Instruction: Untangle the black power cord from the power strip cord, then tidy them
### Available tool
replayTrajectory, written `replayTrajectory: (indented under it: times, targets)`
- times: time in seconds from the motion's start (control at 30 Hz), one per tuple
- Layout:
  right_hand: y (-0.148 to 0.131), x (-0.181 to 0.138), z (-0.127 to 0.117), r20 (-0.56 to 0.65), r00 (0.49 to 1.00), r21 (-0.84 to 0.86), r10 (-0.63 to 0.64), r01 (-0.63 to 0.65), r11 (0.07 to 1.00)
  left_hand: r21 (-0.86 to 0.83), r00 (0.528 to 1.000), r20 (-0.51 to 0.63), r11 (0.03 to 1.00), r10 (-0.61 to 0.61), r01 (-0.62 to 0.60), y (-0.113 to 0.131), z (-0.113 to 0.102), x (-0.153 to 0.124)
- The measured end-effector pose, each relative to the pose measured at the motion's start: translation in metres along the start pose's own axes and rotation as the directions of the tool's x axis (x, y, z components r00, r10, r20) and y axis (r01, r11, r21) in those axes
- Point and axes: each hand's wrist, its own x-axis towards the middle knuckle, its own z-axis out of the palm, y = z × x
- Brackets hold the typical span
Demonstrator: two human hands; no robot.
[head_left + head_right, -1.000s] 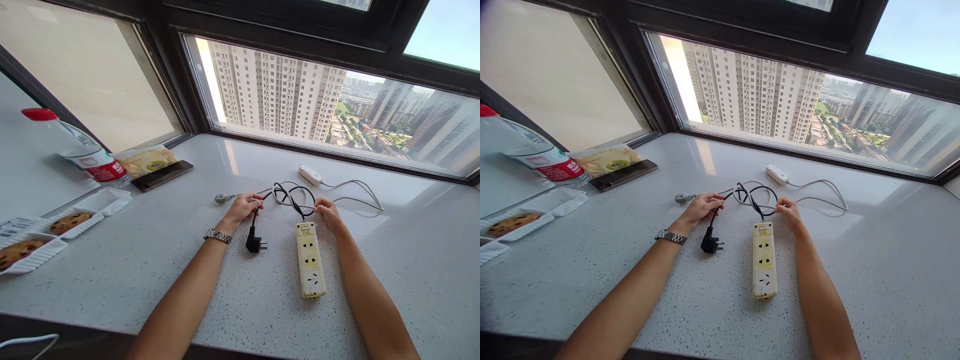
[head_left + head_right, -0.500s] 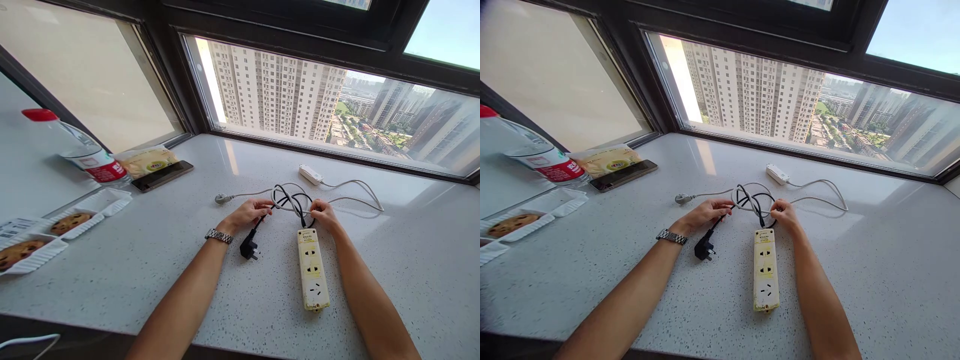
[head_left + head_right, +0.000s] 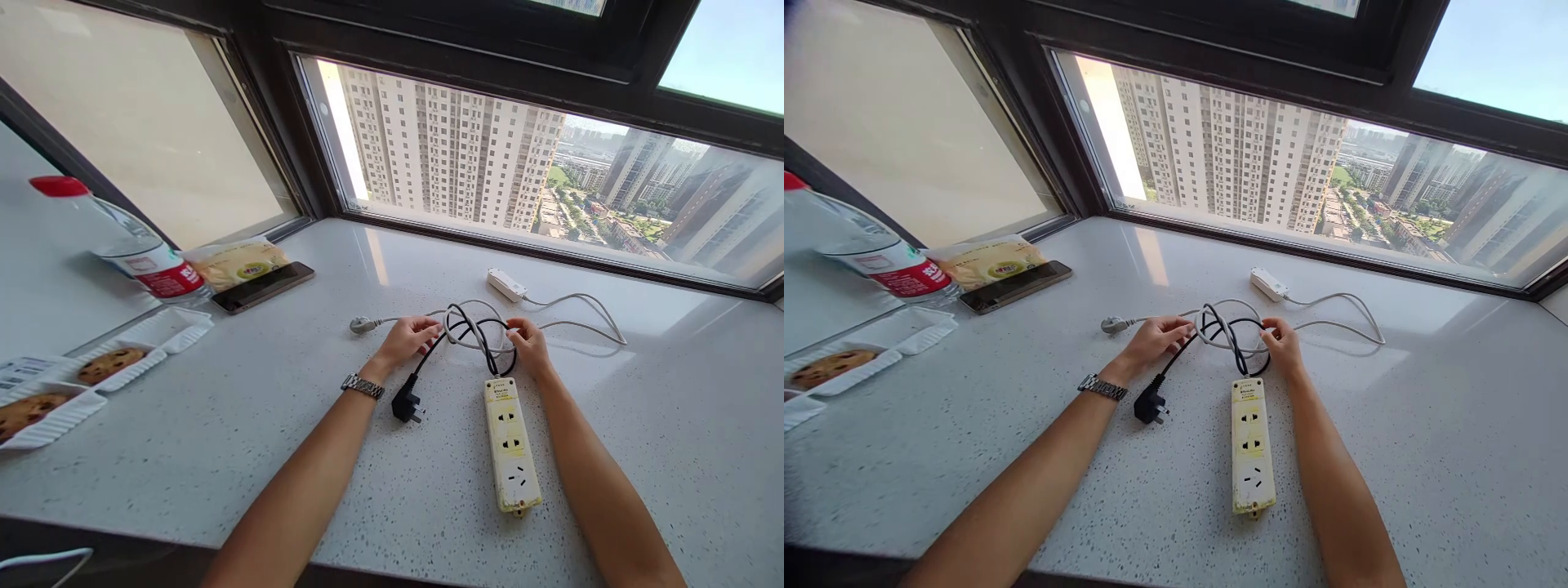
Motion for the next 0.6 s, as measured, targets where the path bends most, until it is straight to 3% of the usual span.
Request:
replayTrajectory:
  times: [0.07, 0.13, 0.27, 0.43, 0.5, 0.6]
  targets:
    - [-0.001, -0.001, 0.002, 0.003, 1.0, -0.021, -0.006, 0.006, 1.0, 0.062, 0.983, -0.166, 0.996, 0.076, -0.067, 0.0, -0.002, 0.005]
    - [-0.004, -0.002, 0.003, 0.008, 1.0, -0.042, -0.013, 0.013, 0.999, 0.179, 0.96, -0.226, 0.976, 0.165, -0.126, 0.001, -0.002, 0.01]
    - [-0.009, -0.004, 0.004, -0.001, 1.0, -0.084, -0.013, 0.013, 0.996, 0.398, 0.959, -0.068, 0.889, 0.276, -0.228, 0.003, 0.0, 0.018]
    - [-0.026, -0.002, 0.006, 0.009, 1.0, -0.164, 0.029, -0.027, 0.986, 0.291, 0.975, 0.07, 0.931, 0.209, -0.22, 0.007, 0.007, 0.013]
    - [-0.042, -0.003, 0.011, 0.056, 0.997, -0.297, 0.06, -0.041, 0.954, 0.373, 0.975, 0.083, 0.901, 0.204, -0.221, 0.008, 0.008, 0.009]
    - [-0.071, -0.01, 0.021, 0.076, 0.991, -0.577, 0.113, -0.049, 0.816, 0.553, 0.962, 0.103, 0.789, 0.254, -0.268, 0.008, 0.01, 0.004]
